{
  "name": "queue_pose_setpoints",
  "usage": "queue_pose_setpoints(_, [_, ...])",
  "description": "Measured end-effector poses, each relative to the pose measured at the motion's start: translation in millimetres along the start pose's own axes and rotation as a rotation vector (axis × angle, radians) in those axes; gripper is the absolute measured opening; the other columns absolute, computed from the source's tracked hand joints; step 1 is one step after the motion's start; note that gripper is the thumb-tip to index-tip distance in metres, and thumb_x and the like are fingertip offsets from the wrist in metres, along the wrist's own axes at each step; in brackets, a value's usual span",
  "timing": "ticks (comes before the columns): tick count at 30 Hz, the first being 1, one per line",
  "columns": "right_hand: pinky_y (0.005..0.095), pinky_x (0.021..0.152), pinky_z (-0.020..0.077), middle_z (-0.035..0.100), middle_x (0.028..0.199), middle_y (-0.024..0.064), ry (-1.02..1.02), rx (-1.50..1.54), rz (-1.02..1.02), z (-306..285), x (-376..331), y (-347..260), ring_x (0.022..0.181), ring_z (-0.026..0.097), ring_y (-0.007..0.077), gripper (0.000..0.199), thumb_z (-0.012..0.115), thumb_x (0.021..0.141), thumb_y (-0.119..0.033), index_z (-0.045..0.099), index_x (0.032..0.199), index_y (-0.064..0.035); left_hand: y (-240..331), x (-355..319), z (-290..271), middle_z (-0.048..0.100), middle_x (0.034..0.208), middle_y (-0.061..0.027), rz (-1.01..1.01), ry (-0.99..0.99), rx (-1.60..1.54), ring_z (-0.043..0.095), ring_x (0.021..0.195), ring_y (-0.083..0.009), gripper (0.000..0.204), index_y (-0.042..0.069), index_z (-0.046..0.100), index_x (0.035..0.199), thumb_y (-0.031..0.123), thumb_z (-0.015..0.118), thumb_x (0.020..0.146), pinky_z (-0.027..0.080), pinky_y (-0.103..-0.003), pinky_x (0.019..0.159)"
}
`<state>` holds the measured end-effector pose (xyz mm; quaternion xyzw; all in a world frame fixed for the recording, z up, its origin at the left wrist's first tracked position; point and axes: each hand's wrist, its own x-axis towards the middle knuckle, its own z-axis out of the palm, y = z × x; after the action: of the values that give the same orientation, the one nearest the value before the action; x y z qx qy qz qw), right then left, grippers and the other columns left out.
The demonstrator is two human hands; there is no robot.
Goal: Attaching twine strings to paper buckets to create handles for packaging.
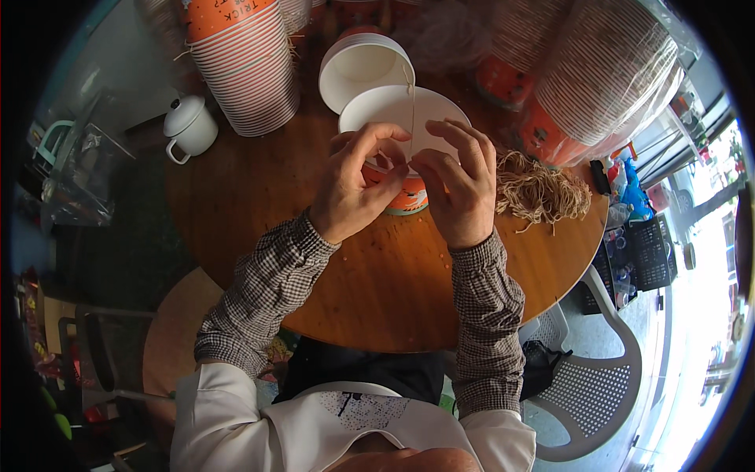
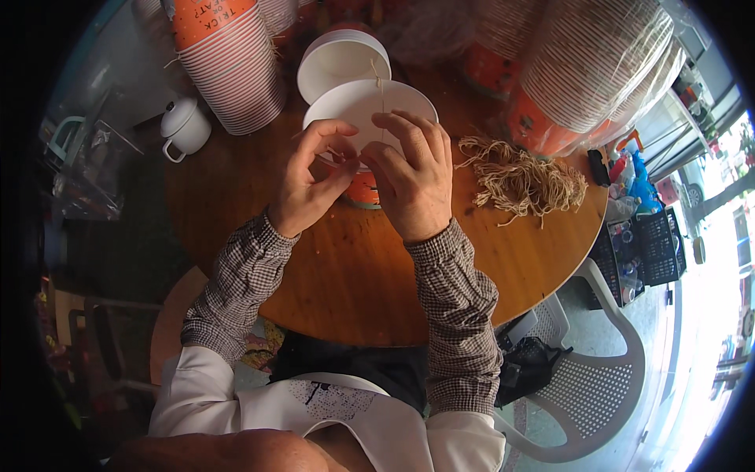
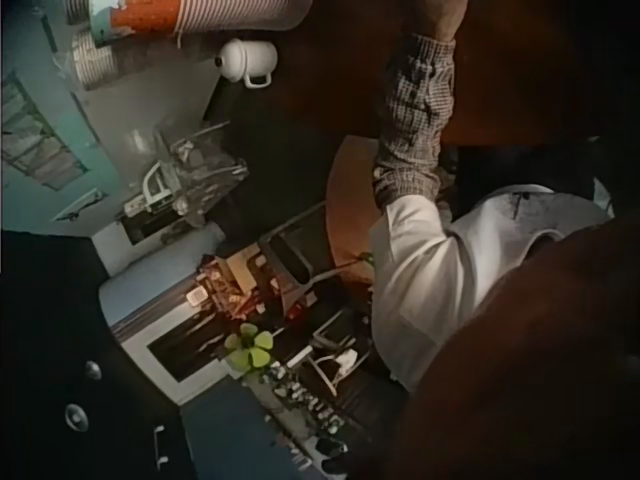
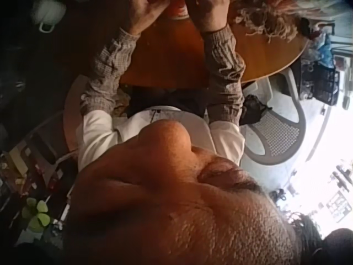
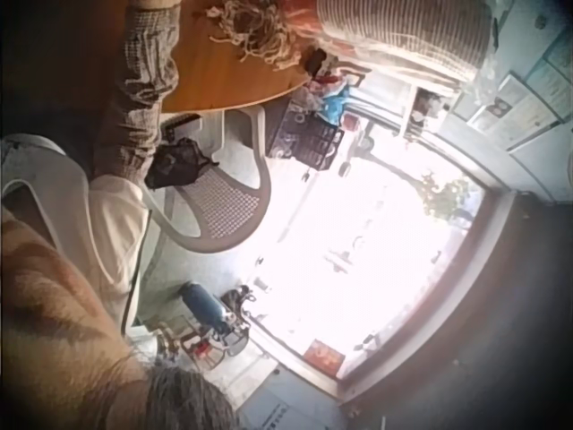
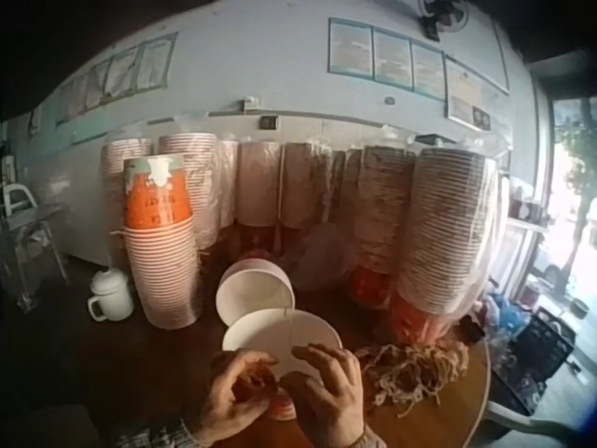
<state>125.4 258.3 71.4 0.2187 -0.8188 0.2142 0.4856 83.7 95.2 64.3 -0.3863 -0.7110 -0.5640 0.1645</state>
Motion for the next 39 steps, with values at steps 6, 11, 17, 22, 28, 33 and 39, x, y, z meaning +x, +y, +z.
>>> queue_pose_setpoints(6, [0.045,0.094,0.0414,0.057,0.117,0.0035,0.059,-0.08,-0.02,0,-3,4,0.113,0.054,0.0259,0.019,0.071,0.067,-0.006,0.064,0.085,-0.0113,-1,-1,3,0.064,0.077,0.0022,-0.005,-0.01,0.0,0.064,0.074,-0.0108,0.028,0.007,0.056,0.105,0.001,0.066,0.079,0.043,-0.028,0.084])
queue_pose_setpoints(11, [0.0459,0.096,0.0404,0.062,0.108,0.0037,0.002,-0.045,-0.018,1,1,6,0.111,0.055,0.0256,0.016,0.07,0.071,-0.007,0.064,0.085,-0.0104,-6,-1,1,0.064,0.077,0.0029,0.074,-0.014,0.145,0.064,0.074,-0.0114,0.024,0.009,0.058,0.101,0.004,0.066,0.079,0.036,-0.031,0.09])
queue_pose_setpoints(17, [0.0263,0.067,0.0506,0.066,0.084,0.0053,-0.192,0.507,0.387,-4,-9,19,0.078,0.062,0.0153,0.009,0.065,0.083,0.0,0.062,0.092,-0.0025,4,-2,0,0.066,0.085,-0.0033,0.107,-0.068,0.208,0.064,0.079,-0.0131,0.019,0.005,0.062,0.098,0.003,0.067,0.079,0.047,-0.031,0.084])
queue_pose_setpoints(22, [0.0205,0.059,0.045,0.064,0.081,0.0011,0.033,1.091,0.768,-21,-9,31,0.067,0.058,0.0056,0.007,0.064,0.09,-0.009,0.063,0.092,-0.0023,-5,-2,0,0.067,0.08,0.0009,0.172,-0.038,0.258,0.065,0.076,-0.0123,0.012,0.008,0.063,0.091,0.006,0.066,0.08,0.034,-0.034,0.098])
queue_pose_setpoints(28, [0.0258,0.06,0.0434,0.063,0.07,0.003,0.113,0.569,0.734,-24,-21,76,0.059,0.055,0.0102,0.021,0.059,0.093,-0.017,0.063,0.079,-0.0022,-9,2,-6,0.065,0.08,0.0016,0.263,-0.131,0.28,0.063,0.076,-0.0139,0.007,0.01,0.064,0.086,0.006,0.064,0.08,0.035,-0.033,0.096])
queue_pose_setpoints(33, [0.0372,0.071,0.0453,0.065,0.076,0.012,0.006,0.097,0.405,1,-30,92,0.068,0.06,0.03,0.012,0.057,0.089,-0.014,0.063,0.086,-0.0036,-9,6,-7,0.065,0.082,0.0008,0.305,-0.087,0.354,0.062,0.078,-0.015,0.007,0.009,0.064,0.086,0.005,0.063,0.081,0.036,-0.033,0.094])
queue_pose_setpoints(39, [0.0378,0.063,0.0507,0.067,0.08,0.015,0.141,0.185,0.654,17,-34,69,0.074,0.066,0.0317,0.013,0.056,0.092,-0.018,0.06,0.094,-0.0056,-15,3,-10,0.066,0.083,-0.0018,0.294,-0.047,0.367,0.062,0.081,-0.0183,0.006,0.007,0.065,0.089,0.005,0.064,0.083,0.041,-0.033,0.089])
